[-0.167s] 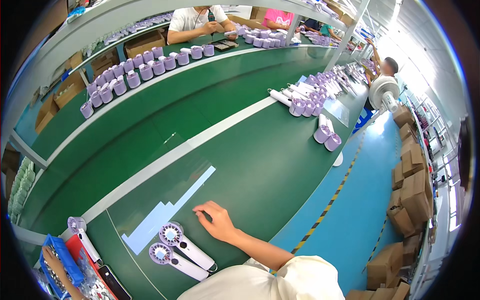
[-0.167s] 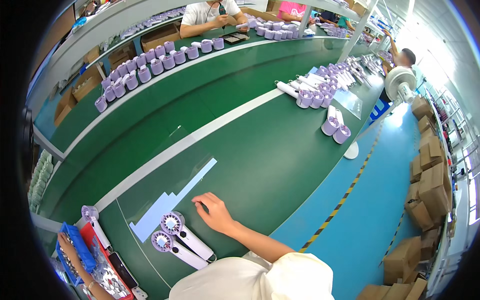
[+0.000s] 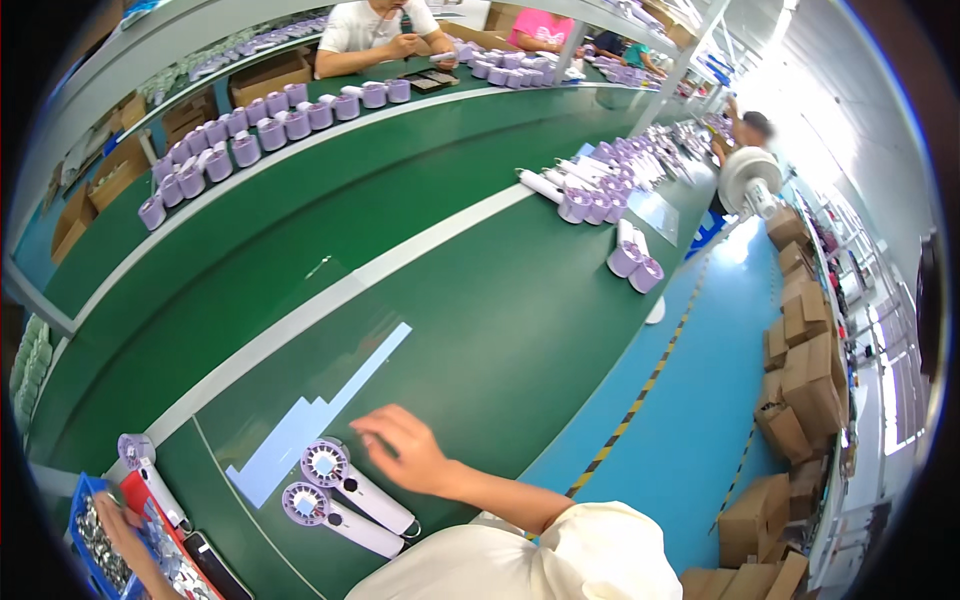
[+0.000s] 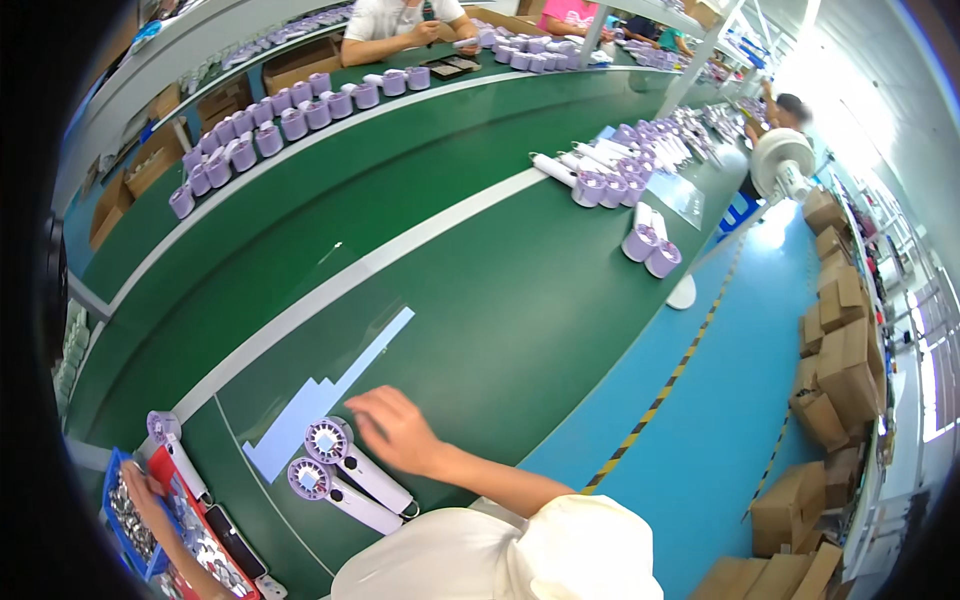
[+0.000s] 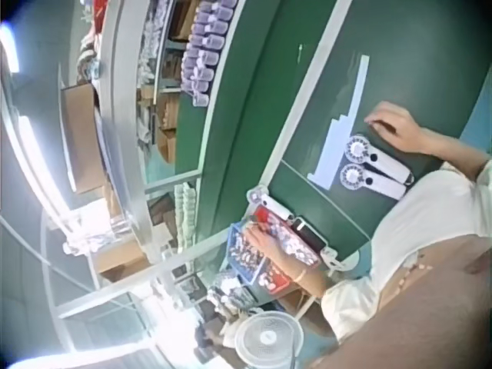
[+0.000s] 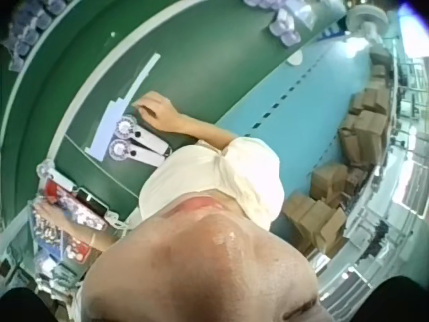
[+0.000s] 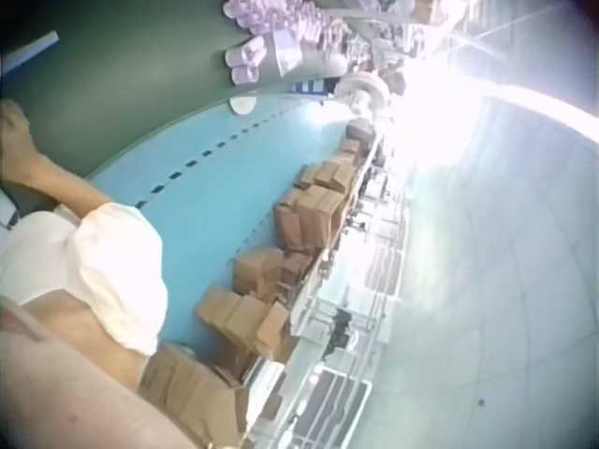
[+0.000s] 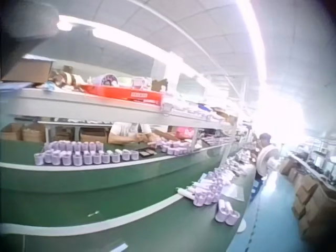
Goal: The recorder is seen assembling various components of small, handheld electric fans on a factory production line.
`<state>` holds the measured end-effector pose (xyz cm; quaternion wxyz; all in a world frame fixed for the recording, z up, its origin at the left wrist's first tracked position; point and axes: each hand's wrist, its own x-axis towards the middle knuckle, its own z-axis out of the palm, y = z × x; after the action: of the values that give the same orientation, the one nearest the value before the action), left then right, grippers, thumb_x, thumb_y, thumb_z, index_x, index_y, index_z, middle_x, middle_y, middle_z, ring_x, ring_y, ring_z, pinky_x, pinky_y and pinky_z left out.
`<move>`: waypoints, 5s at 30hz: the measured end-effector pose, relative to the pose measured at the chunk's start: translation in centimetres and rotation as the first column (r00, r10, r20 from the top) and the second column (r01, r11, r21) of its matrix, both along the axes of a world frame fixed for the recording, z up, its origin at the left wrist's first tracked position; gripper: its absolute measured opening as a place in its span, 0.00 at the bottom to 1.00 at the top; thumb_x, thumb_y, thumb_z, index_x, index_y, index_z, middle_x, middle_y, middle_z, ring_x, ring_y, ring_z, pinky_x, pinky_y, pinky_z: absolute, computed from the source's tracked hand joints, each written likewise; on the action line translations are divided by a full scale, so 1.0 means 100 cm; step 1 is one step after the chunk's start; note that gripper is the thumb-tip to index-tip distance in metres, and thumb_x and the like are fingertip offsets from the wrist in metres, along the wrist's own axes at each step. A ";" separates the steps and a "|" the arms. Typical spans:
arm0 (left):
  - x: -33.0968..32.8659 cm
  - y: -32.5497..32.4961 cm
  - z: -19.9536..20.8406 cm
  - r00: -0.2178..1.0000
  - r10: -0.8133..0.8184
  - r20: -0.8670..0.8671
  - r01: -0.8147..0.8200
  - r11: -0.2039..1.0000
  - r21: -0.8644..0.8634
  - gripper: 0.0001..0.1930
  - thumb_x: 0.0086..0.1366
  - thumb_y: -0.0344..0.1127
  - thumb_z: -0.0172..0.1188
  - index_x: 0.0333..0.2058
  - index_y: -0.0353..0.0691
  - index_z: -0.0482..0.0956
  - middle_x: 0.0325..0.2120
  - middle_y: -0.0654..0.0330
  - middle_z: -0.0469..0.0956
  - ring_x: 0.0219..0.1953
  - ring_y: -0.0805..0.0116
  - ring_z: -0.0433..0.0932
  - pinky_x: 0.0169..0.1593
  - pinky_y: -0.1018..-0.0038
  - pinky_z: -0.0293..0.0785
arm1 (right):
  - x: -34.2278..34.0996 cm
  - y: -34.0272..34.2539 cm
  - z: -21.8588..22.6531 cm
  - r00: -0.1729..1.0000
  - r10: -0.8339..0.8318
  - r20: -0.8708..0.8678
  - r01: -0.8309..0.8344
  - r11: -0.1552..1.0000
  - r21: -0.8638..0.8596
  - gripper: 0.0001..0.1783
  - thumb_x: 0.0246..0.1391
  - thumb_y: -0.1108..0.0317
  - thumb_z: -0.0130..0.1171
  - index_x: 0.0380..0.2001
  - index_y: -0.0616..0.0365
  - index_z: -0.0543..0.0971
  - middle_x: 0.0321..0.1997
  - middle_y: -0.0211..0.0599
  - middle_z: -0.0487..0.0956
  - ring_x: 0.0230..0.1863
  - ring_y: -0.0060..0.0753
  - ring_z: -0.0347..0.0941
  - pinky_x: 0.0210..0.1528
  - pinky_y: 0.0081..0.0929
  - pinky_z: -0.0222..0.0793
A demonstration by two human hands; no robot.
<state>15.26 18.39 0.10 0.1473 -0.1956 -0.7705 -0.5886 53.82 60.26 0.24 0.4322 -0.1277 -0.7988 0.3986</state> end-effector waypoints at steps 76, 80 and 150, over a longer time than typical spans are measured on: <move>0.335 0.227 -0.028 0.719 -0.637 -0.277 0.531 0.761 -0.372 0.11 0.53 0.36 0.67 0.22 0.36 0.76 0.35 0.51 0.81 0.51 0.58 0.79 0.56 0.67 0.78 | -0.050 -0.002 0.031 0.811 0.262 0.523 -0.536 0.693 0.483 0.20 0.41 0.67 0.75 0.41 0.53 0.84 0.47 0.32 0.78 0.58 0.43 0.72 0.65 0.53 0.55; 0.336 0.227 -0.029 0.725 -0.630 -0.278 0.524 0.767 -0.371 0.11 0.52 0.36 0.67 0.22 0.35 0.76 0.38 0.49 0.81 0.51 0.57 0.79 0.55 0.68 0.78 | -0.051 -0.001 0.032 0.810 0.279 0.516 -0.547 0.677 0.492 0.20 0.40 0.67 0.75 0.41 0.53 0.85 0.46 0.31 0.78 0.57 0.44 0.72 0.65 0.53 0.55; 0.317 0.201 0.028 0.403 -0.780 0.478 -0.180 0.444 0.878 0.15 0.78 0.45 0.46 0.46 0.38 0.69 0.41 0.56 0.76 0.44 0.69 0.79 0.50 0.73 0.76 | -0.038 -0.063 0.056 0.830 0.510 0.225 -0.552 0.808 0.205 0.25 0.32 0.65 0.82 0.38 0.58 0.85 0.40 0.33 0.83 0.53 0.45 0.75 0.64 0.53 0.60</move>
<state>46.96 38.45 2.88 -0.3194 0.0626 -0.2779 -0.9038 50.02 53.96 5.83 0.2509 0.1282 -0.8796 0.3832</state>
